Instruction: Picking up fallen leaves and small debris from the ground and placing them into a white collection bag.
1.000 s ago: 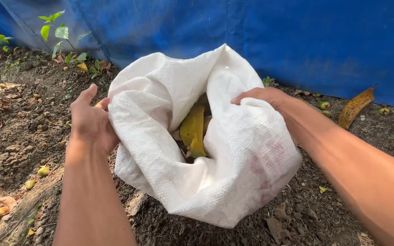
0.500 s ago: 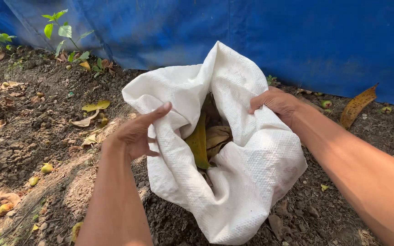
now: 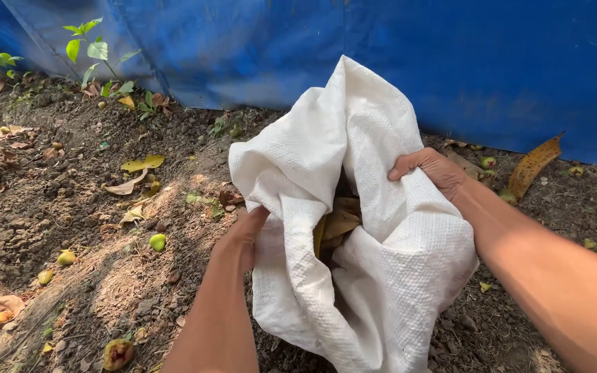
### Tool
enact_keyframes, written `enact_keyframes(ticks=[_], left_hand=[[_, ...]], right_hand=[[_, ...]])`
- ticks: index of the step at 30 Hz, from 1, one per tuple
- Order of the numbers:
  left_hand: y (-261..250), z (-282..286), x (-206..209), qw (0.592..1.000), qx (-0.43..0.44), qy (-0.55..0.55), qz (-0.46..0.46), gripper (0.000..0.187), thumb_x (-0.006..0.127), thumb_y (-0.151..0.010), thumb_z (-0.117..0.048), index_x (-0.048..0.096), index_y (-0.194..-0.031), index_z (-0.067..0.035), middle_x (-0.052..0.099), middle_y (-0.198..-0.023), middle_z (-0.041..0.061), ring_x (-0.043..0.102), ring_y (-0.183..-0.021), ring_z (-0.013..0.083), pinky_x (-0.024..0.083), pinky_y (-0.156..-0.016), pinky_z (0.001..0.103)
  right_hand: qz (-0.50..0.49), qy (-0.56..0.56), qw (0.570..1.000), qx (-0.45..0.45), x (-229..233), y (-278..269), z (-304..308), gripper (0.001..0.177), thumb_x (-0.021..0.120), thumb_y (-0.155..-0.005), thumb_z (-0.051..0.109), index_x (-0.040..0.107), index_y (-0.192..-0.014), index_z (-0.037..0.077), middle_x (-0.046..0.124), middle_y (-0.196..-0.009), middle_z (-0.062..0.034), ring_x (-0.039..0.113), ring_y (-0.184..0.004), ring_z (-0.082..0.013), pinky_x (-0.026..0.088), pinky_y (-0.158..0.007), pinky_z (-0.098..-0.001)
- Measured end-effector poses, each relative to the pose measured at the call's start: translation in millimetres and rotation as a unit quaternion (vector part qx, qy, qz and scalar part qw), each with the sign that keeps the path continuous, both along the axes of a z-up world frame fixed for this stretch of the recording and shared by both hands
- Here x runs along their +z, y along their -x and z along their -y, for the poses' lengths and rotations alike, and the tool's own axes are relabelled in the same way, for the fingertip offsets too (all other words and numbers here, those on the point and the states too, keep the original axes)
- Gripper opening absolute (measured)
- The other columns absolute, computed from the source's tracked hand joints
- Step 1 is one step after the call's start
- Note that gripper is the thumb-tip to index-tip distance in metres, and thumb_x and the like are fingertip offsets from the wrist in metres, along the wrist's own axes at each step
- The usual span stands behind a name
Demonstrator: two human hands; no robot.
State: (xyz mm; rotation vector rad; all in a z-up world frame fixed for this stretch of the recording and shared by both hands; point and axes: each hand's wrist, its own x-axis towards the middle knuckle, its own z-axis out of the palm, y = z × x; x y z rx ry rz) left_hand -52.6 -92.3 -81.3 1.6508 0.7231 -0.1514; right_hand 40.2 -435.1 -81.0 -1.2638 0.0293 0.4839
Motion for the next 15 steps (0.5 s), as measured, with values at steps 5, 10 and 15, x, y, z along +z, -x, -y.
enact_keyframes(ticks=[5, 10, 15], left_hand=[[-3.3, 8.7, 33.0, 0.985, -0.115, -0.066, -0.11, 0.097, 0.083, -0.075, -0.039, 0.041, -0.155, -0.005, 0.047, -0.155, 0.025, 0.047, -0.138, 0.0435, 0.034, -0.116, 0.059], [-17.0, -36.8, 71.3, 0.999, 0.004, 0.035, 0.011, 0.073, 0.077, -0.07, -0.007, 0.053, -0.136, 0.012, 0.061, -0.137, 0.028, 0.062, -0.124, 0.0407, 0.042, -0.116, 0.048], [1.9, -58.3, 95.1, 0.93, 0.061, 0.282, 0.226, 0.067, 0.053, -0.064, 0.001, 0.054, -0.131, 0.009, 0.065, -0.13, 0.021, 0.065, -0.122, 0.0404, 0.046, -0.11, 0.065]], right_hand=[[0.057, 0.057, 0.997, -0.004, 2.0, -9.5, 18.1, 0.033, 0.077, -0.074, 0.0, 0.06, -0.101, -0.005, 0.062, -0.093, -0.0145, 0.06, -0.079, -0.0271, 0.051, -0.078, -0.038], [-0.012, 0.135, 0.989, -0.062, 44.3, 3.3, 23.5, 0.05, 0.065, -0.064, -0.001, 0.068, -0.113, 0.001, 0.071, -0.1, -0.0184, 0.069, -0.088, -0.0332, 0.056, -0.081, -0.0475], [0.086, 0.466, 0.866, -0.159, 55.2, 1.8, 27.6, 0.053, 0.068, -0.069, -0.005, 0.068, -0.122, 0.0, 0.071, -0.119, -0.0224, 0.07, -0.106, -0.0379, 0.055, -0.092, -0.0506]])
